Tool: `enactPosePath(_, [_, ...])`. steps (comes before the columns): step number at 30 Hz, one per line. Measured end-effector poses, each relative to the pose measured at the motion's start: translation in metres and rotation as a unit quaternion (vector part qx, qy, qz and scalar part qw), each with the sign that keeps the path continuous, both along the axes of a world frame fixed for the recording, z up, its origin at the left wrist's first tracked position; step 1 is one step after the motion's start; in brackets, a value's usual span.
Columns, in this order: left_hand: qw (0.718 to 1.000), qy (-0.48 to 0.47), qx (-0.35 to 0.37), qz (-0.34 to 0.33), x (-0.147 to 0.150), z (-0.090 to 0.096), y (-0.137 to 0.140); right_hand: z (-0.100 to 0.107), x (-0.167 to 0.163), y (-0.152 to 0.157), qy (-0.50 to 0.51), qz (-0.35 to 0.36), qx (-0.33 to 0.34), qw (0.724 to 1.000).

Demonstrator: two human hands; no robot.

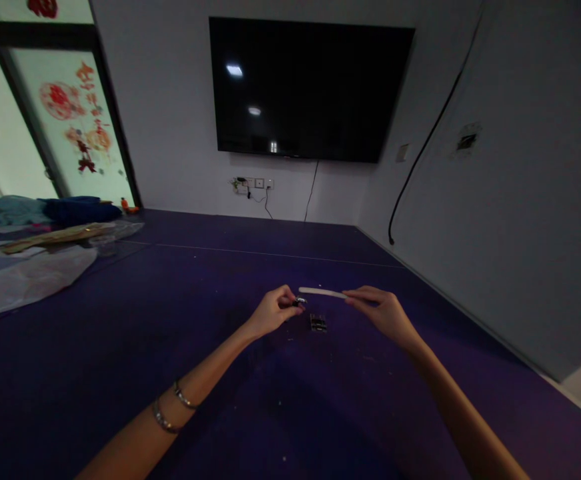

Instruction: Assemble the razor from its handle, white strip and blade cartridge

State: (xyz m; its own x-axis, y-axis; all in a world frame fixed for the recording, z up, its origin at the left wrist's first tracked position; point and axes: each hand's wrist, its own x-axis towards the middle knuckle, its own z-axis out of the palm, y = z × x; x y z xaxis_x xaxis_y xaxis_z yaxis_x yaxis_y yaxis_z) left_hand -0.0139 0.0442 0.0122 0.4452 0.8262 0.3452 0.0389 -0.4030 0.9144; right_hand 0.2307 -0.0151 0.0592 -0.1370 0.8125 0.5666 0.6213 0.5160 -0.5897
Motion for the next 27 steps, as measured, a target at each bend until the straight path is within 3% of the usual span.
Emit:
enactPosePath(4, [0.999,-0.015,-0.010,-0.026,0.000,0.001,-0.001,0.002,-0.001,-0.001,0.000,0.035,-0.024,0.999])
enactPosePath(15, [0.997,-0.038,-0.026,-0.064,0.001,0.002,-0.004,0.007,-0.004,-0.006,-0.005,0.042,-0.023,0.999])
enactPosePath(22, [0.998,-0.024,-0.020,-0.057,0.001,0.006,-0.006,0.011,-0.007,-0.010,0.000,0.059,-0.041,0.997])
enactPosePath(27, [0.998,-0.030,-0.025,-0.054,0.000,0.007,-0.006,0.013,-0.005,-0.011,0.010,0.030,-0.023,0.999])
